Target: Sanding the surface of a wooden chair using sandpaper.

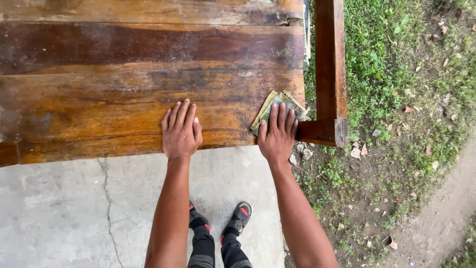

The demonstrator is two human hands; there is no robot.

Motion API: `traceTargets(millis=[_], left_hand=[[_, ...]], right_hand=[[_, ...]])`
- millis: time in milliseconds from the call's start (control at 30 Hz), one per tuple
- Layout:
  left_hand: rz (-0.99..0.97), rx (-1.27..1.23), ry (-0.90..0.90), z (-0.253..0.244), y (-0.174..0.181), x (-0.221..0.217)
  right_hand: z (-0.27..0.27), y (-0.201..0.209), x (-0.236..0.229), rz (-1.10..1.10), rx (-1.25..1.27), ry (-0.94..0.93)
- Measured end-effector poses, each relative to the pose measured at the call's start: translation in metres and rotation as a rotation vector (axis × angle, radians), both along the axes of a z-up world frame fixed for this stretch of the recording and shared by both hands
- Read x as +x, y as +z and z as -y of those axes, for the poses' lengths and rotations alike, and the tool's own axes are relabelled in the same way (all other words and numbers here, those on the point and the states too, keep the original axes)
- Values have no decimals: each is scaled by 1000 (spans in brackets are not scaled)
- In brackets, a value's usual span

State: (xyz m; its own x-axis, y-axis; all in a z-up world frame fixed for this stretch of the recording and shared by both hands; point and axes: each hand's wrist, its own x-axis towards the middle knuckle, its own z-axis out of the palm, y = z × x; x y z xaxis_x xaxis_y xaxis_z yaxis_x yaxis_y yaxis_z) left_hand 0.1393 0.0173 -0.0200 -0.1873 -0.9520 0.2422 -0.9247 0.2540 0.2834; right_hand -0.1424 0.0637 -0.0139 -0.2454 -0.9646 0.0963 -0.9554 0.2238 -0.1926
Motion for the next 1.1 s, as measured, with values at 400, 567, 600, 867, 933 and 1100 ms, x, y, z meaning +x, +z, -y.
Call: traceTargets(millis=[400, 567, 600, 867, 933, 1100], left_hand=[[-17, -1, 13, 1, 5, -1], [-21, -16, 15, -2, 2, -2], [-16, -11, 21, -1, 3, -2], [-18, -17, 15, -1, 5, -2], [-14, -33, 24, 0, 7, -1], [-10, -12, 13, 0, 2, -2]], right_hand=[[92, -8, -36, -32, 85, -100], [100, -13, -47, -28, 115, -73], [99, -13, -45, -28, 120, -82], [87, -11, -37, -43, 89, -126], [97, -1, -36, -5, 106, -155], [102, -10, -44, -23, 109, -129]])
